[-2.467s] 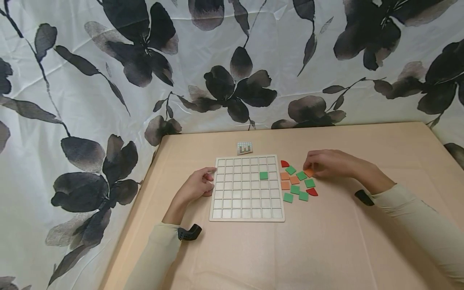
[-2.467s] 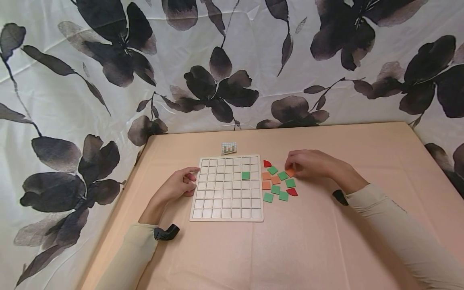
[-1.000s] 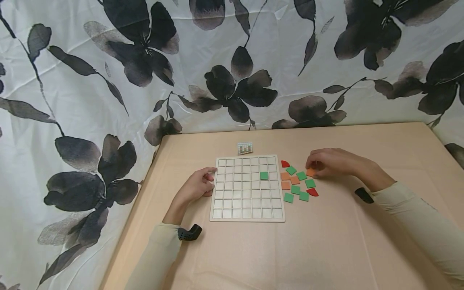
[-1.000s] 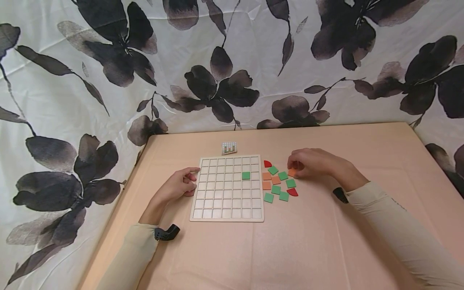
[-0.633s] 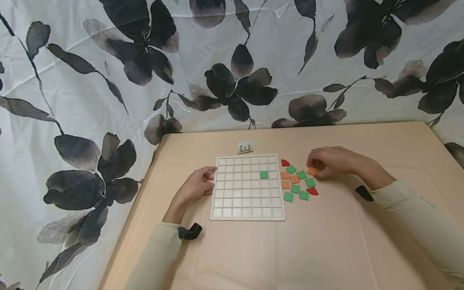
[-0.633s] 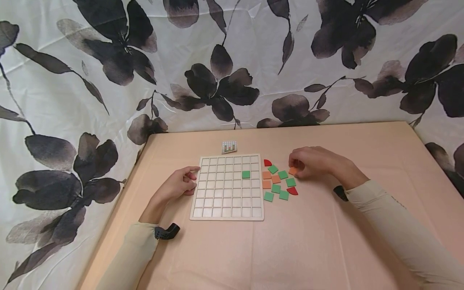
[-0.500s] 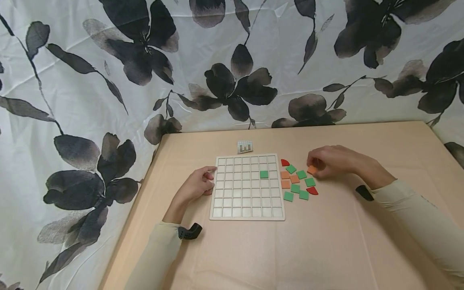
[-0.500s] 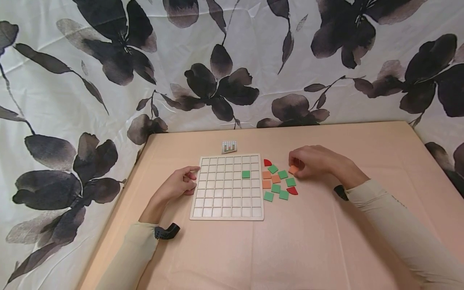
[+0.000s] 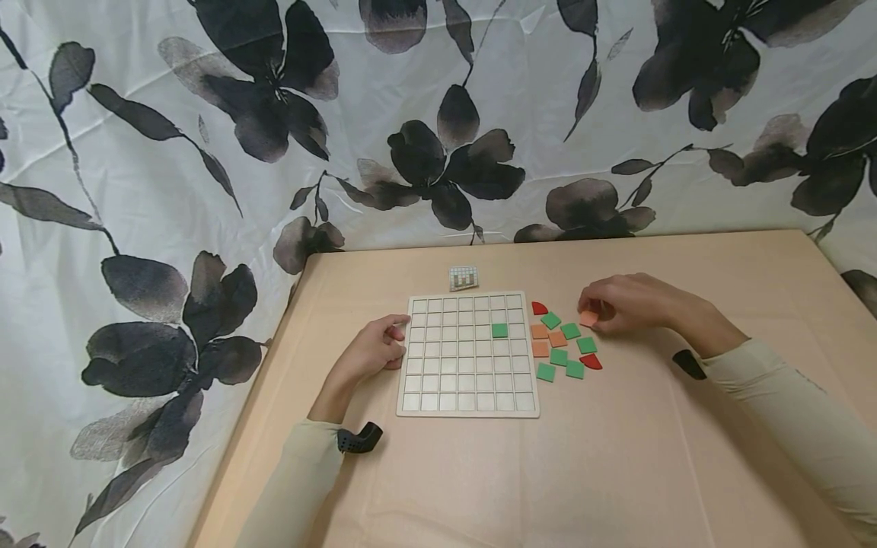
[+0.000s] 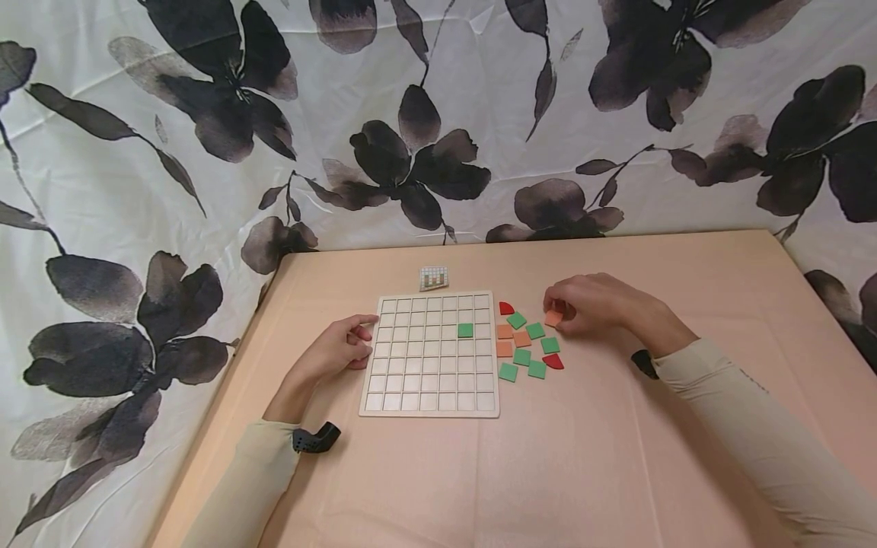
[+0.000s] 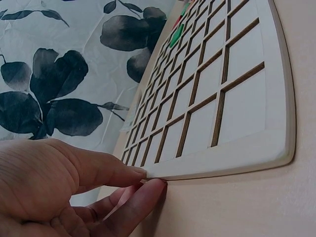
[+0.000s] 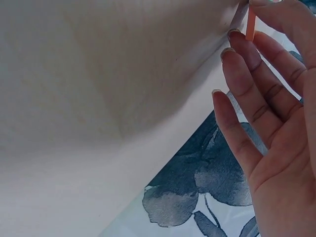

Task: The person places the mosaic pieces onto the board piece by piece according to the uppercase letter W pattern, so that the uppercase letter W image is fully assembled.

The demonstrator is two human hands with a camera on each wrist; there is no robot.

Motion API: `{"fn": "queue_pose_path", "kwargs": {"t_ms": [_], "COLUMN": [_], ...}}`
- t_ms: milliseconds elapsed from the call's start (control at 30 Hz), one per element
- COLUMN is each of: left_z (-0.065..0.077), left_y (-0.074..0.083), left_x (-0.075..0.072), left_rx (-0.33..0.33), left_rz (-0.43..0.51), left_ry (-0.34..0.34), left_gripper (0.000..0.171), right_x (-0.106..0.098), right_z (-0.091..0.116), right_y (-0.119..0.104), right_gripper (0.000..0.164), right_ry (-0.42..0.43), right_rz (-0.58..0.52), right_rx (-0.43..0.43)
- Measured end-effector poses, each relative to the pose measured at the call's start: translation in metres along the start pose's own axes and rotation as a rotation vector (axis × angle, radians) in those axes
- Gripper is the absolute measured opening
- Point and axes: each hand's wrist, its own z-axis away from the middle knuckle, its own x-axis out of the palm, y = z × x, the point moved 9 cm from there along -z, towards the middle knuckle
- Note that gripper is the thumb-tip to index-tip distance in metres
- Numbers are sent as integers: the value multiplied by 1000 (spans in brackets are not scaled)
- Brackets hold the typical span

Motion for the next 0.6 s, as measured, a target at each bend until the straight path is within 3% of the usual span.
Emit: {"fn": "queue_pose_path", "kwargs": {"t_ms": [600], "left_z": [2], "left_y": [-1], "left_x": [0], "left_rx": [-23], "left_rz": [9], "left_ry": [0], "left_gripper": [61], "right_x": [-1], "right_z": [2], "right_y": [-2], "right_gripper": [20], "right_ry": [14], "right_rz": [49], "right_rx": [-21]}}
